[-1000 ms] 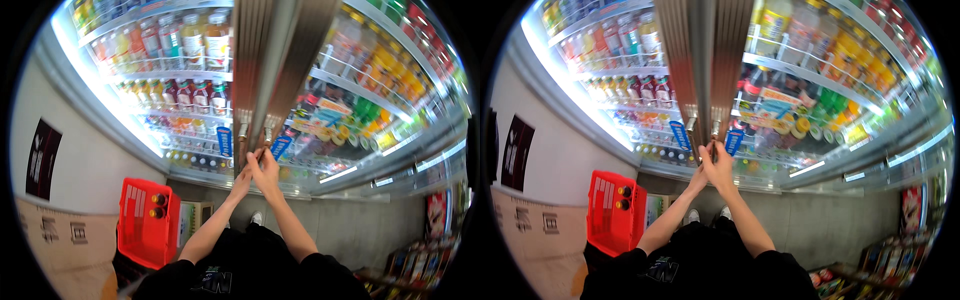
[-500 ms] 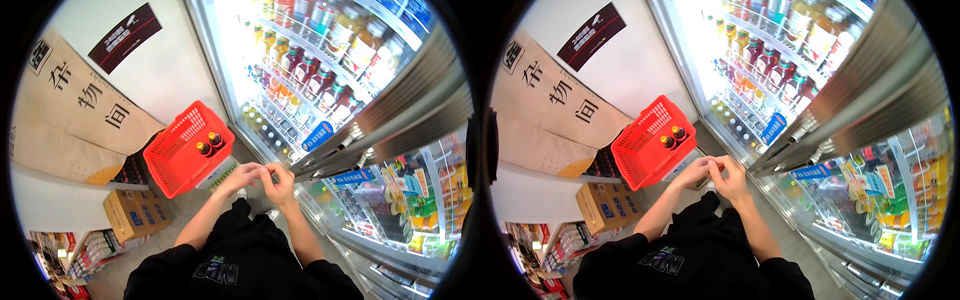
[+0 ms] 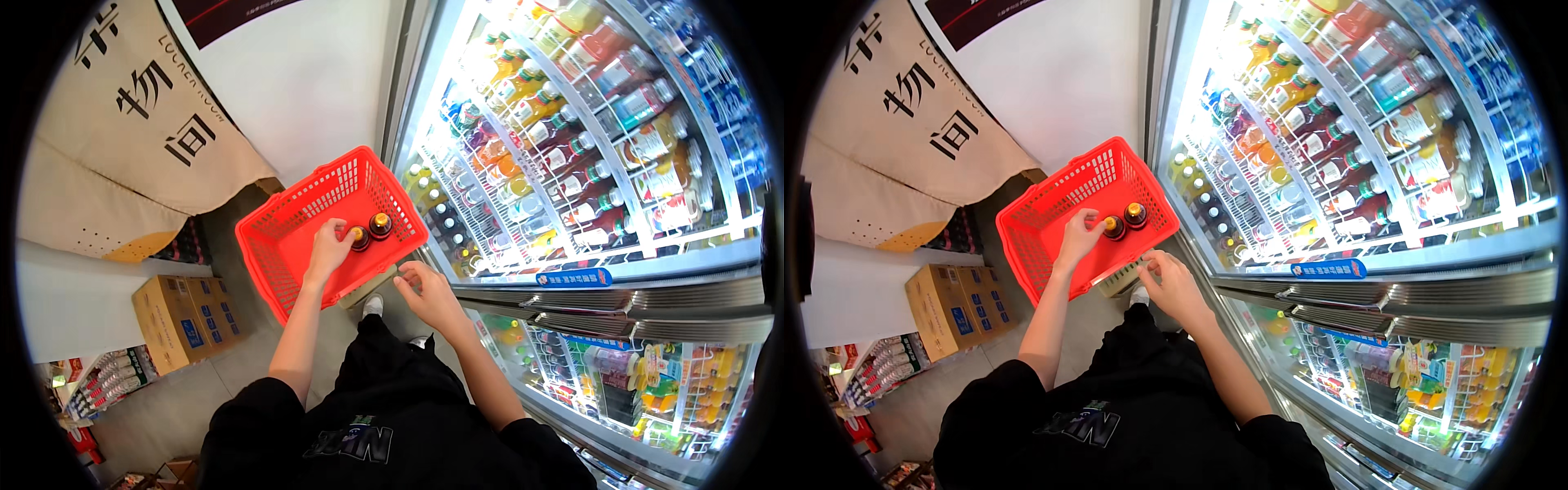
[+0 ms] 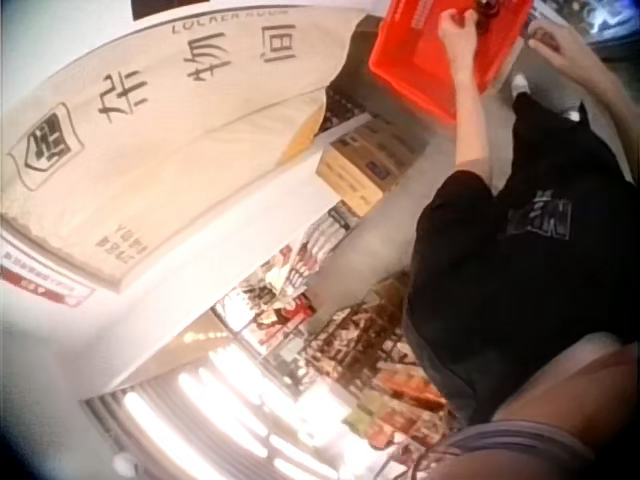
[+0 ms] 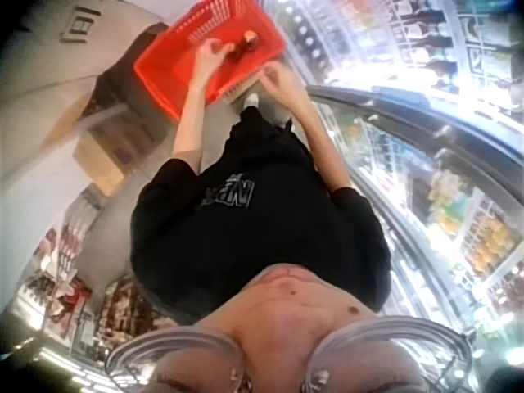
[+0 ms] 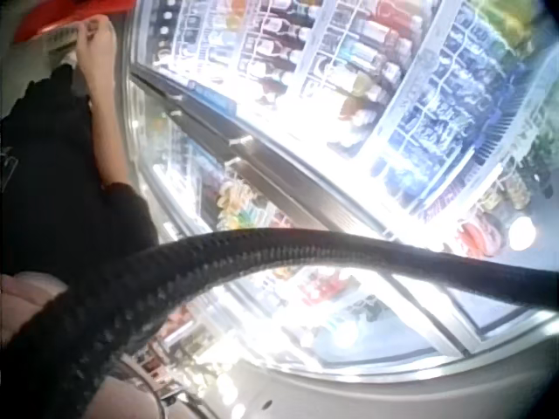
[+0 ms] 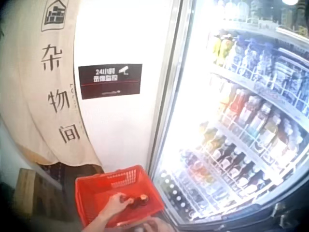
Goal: The person repeatedly opens a glass-door refrigerator, takes bottles of soda and other beverages from a red basket, and places them onto the shelves inside. They also rearrange existing bottles within the fridge to organize the display.
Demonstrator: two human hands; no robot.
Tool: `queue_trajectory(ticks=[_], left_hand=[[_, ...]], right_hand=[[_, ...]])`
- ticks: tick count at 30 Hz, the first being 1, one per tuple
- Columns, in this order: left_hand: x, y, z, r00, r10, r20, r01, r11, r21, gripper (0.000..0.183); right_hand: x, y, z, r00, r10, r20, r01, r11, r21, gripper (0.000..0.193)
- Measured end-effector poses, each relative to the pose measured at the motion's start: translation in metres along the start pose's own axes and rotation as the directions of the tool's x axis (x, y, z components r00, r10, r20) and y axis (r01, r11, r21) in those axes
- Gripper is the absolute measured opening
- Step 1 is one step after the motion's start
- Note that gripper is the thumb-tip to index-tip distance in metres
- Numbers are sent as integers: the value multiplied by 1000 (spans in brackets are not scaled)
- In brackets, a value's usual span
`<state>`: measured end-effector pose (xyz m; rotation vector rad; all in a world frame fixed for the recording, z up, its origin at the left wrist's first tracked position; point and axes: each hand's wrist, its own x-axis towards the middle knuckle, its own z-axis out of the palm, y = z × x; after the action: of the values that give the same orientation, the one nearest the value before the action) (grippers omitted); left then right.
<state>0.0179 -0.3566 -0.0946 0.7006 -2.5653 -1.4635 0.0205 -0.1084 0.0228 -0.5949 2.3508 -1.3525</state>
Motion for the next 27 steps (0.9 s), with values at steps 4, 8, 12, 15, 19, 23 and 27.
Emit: queue_trajectory(ticks=[4,8,12,15,19,23,27], left_hand=[[4,-13,11,994,48,94,-53,997,47,52],[15,-26,16,982,83,171,-94,994,53,46],[16,-27,18,980,79,181,-81,997,4,38],[13,-29,14,974,173,148,-183,981,59,31],[13,-24,-5,967,178,181,-165,983,-81,30],[7,22,-52,934,281,219,-248,955,-164,29],[3,94,-103,911,254,325,-107,907,-407,29]], right_hand=[[13,-4,18,997,41,61,-38,998,-45,27],[28,-3,34,987,86,133,-74,993,-87,32],[36,2,44,988,66,139,-50,992,-114,34],[40,-1,44,986,80,149,-60,989,-134,34],[44,1,42,982,108,157,-91,990,-112,34],[51,2,39,979,141,148,-131,988,-79,44],[56,-1,40,996,-24,80,29,998,-62,76]])
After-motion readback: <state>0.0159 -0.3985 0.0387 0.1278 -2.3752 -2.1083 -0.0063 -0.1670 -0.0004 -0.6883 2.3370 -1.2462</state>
